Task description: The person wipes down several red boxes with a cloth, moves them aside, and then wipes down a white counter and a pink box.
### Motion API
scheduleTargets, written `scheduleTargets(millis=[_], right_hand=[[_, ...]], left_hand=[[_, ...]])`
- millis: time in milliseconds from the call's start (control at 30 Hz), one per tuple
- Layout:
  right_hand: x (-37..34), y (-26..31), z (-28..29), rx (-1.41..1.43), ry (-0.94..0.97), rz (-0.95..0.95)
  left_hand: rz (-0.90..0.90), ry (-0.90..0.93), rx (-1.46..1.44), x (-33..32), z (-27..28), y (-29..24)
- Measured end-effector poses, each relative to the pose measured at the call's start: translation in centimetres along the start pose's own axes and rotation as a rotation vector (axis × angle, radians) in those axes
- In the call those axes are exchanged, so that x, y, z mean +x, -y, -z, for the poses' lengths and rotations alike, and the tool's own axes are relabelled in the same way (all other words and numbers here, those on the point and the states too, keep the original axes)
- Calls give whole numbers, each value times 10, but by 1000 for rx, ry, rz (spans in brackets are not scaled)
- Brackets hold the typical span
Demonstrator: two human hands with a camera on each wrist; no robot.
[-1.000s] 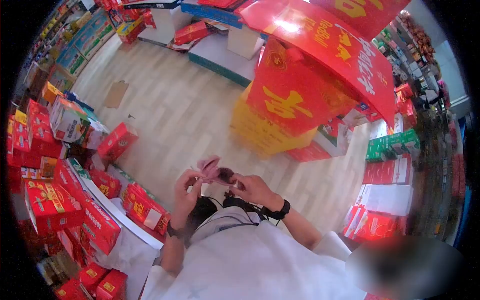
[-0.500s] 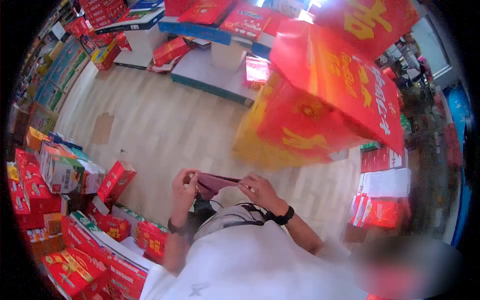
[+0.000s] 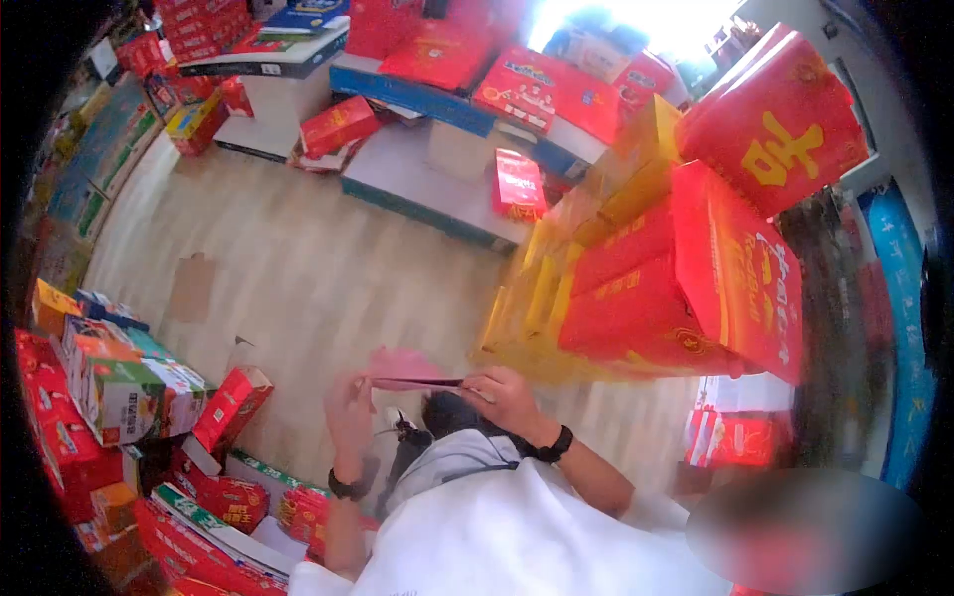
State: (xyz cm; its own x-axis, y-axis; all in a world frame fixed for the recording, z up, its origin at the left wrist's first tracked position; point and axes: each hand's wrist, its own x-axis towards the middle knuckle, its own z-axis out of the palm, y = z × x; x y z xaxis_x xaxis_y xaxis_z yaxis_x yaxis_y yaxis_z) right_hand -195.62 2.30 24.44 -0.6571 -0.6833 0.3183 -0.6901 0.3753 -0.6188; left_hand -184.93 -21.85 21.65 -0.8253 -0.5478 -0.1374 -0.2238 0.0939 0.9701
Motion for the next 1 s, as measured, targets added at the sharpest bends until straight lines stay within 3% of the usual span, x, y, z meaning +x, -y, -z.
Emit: scheduleTargets(millis=[33,100,133,233,300,400,600,700,800,1000], right_hand=[[7,0,-2,0,4,-19],[35,-8,-6,29,-21,-69],[48,-15,-11,35,-26,-64],[97,-41,-32,121,90,-203],[133,-57,-51,201,-7,-201],[199,-99,-72,215,-46,-119],[334,-132,-55,242,-79,-81],[374,-149,-64,202,-2,-168],[417,-161,-69,178,-65,-96],[481,-182,-109,138,-11,-255]], left_hand=[[13,14,2,8,-1,3],[-386,-185,247,38,-3,2],[-391,-188,254,51,-3,0],[-336,-209,248,95,0,-11],[6,-114,-25,125,7,-26],[136,-15,73,193,21,-25],[111,-27,-238,324,23,-41],[47,-21,-215,371,22,-50],[71,-5,-266,409,27,-58],[76,77,-338,497,51,-29]])
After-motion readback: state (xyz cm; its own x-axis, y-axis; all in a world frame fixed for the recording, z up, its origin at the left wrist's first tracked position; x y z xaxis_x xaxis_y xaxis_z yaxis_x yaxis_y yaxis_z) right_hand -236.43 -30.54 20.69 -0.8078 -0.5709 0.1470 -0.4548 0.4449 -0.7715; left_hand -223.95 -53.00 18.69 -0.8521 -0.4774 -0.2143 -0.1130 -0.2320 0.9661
